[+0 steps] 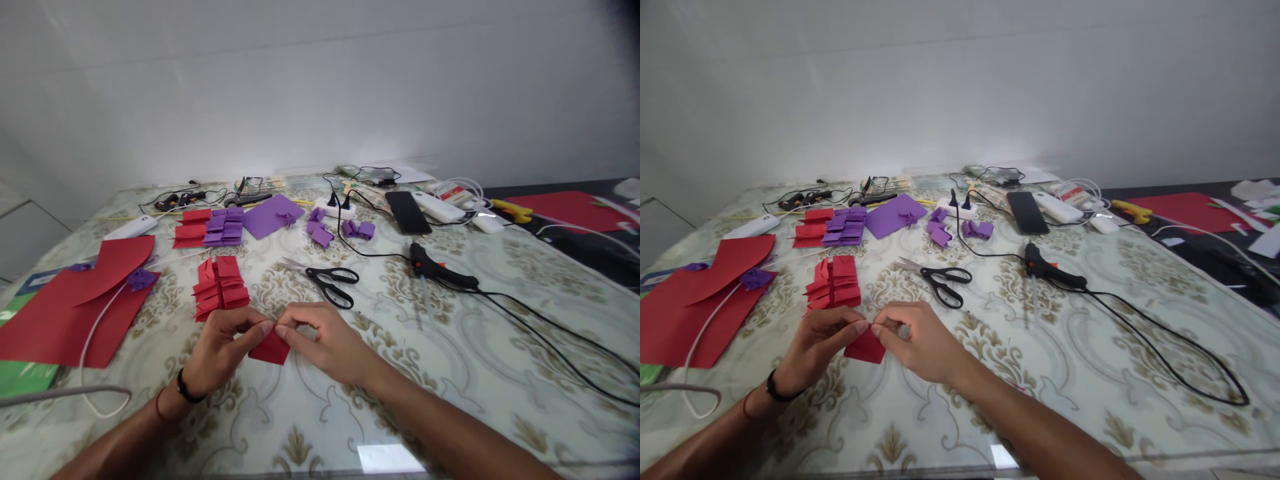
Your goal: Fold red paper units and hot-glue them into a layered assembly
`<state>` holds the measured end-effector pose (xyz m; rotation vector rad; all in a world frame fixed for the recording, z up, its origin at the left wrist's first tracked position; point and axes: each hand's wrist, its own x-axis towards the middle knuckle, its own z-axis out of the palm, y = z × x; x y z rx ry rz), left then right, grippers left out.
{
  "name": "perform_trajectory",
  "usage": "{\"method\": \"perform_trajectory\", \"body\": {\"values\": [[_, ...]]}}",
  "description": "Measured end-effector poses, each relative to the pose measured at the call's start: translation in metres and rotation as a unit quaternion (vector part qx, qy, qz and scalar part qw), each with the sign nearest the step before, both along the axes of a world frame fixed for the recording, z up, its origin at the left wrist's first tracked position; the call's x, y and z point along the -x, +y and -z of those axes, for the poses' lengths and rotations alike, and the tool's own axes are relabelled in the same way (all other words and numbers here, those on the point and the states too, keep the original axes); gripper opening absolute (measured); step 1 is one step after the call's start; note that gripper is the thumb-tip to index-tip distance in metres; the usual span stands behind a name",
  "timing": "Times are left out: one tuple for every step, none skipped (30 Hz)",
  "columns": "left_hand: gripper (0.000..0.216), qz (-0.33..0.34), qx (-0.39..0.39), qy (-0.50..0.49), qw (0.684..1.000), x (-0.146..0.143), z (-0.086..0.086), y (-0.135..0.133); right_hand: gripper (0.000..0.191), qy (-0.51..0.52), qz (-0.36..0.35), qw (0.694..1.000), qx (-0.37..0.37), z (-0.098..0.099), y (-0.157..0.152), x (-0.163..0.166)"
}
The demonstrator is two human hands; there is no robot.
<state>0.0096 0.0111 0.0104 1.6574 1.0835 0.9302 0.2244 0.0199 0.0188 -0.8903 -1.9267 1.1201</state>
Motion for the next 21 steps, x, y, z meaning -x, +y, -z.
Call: {"method": "perform_trajectory", "body": {"values": [[0.028, 0.007, 0.003, 0.006, 1.000, 0.0009, -0.0015, -0.0005, 0.019, -0.001, -0.003, 1.000, 0.012, 0.0004, -0.0001, 0.0003], [0.029, 0.013, 0.008, 0.011, 1.000, 0.0015, -0.0026, -0.0008, 0.019, -0.002, -0.006, 1.000, 0.025, 0.0010, -0.0002, 0.0007], [0.030, 0.017, 0.014, 0.015, 1.000, 0.0017, -0.0033, -0.0009, 0.019, -0.002, -0.009, 0.999, 0.036, 0.0016, -0.0003, 0.0010], [0.032, 0.017, 0.019, 0.017, 1.000, 0.0016, -0.0034, -0.0009, 0.019, 0.000, -0.011, 0.999, 0.042, 0.0020, -0.0003, 0.0013], [0.035, 0.014, 0.023, 0.015, 1.000, 0.0012, -0.0031, -0.0006, 0.020, 0.002, -0.011, 0.999, 0.041, 0.0023, -0.0003, 0.0014], [0.040, 0.009, 0.026, 0.010, 1.000, 0.0005, -0.0025, -0.0003, 0.021, 0.006, -0.008, 0.999, 0.037, 0.0024, -0.0002, 0.0012], [0.045, 0.005, 0.030, 0.001, 1.000, -0.0003, -0.0016, 0.0001, 0.021, 0.011, 0.001, 0.999, 0.033, 0.0023, -0.0001, 0.0008], [0.048, 0.005, 0.036, -0.010, 0.999, -0.0011, -0.0008, 0.0005, 0.022, 0.018, 0.013, 0.999, 0.032, 0.0019, 0.0001, 0.0003], [0.047, 0.013, 0.044, -0.020, 0.999, -0.0019, 0.0000, 0.0008, 0.022, 0.026, 0.027, 0.999, 0.036, 0.0015, 0.0003, -0.0004], [0.045, 0.025, 0.053, -0.027, 0.998, -0.0027, 0.0006, 0.0011, 0.023, 0.034, 0.040, 0.998, 0.043, 0.0012, 0.0005, -0.0010], [0.042, 0.039, 0.062, -0.029, 0.997, -0.0034, 0.0010, 0.0014, 0.024, 0.040, 0.050, 0.997, 0.052, 0.0010, 0.0006, -0.0015], [0.038, 0.050, 0.067, -0.026, 0.996, -0.0038, 0.0012, 0.0017, 0.025, 0.043, 0.056, 0.996, 0.059, 0.0009, 0.0007, -0.0018], [0.036, 0.056, 0.070, -0.020, 0.996, -0.0041, 0.0013, 0.0020, 0.025, 0.043, 0.057, 0.995, 0.065, 0.0011, 0.0007, -0.0017], [0.035, 0.057, 0.067, -0.011, 0.996, -0.0041, 0.0011, 0.0022, 0.025, 0.041, 0.054, 0.995, 0.071, 0.0014, 0.0005, -0.0015], [0.035, 0.057, 0.060, 0.002, 0.997, -0.0039, 0.0009, 0.0024, 0.025, 0.037, 0.048, 0.995, 0.077, 0.0018, 0.0003, -0.0011], [0.035, 0.060, 0.051, 0.019, 0.997, -0.0034, 0.0006, 0.0024, 0.025, 0.033, 0.041, 0.995, 0.083, 0.0023, 0.0001, -0.0006], [0.035, 0.064, 0.041, 0.035, 0.997, -0.0029, 0.0005, 0.0023, 0.024, 0.029, 0.032, 0.995, 0.087, 0.0027, -0.0001, -0.0002], [0.035, 0.066, 0.031, 0.049, 0.996, -0.0025, 0.0004, 0.0021, 0.024, 0.027, 0.025, 0.995, 0.088, 0.0032, -0.0003, 0.0001], [0.035, 0.066, 0.022, 0.058, 0.996, -0.0023, 0.0006, 0.0018, 0.025, 0.026, 0.021, 0.996, 0.088, 0.0036, -0.0004, 0.0002], [0.035, 0.057, 0.015, 0.060, 0.996, -0.0024, 0.0010, 0.0016, 0.026, 0.027, 0.021, 0.996, 0.087, 0.0041, -0.0003, 0.0001], [0.034, 0.044, 0.014, 0.054, 0.997, -0.0028, 0.0016, 0.0014, 0.026, 0.030, 0.026, 0.996, 0.086, 0.0047, -0.0001, 0.0000]]}}
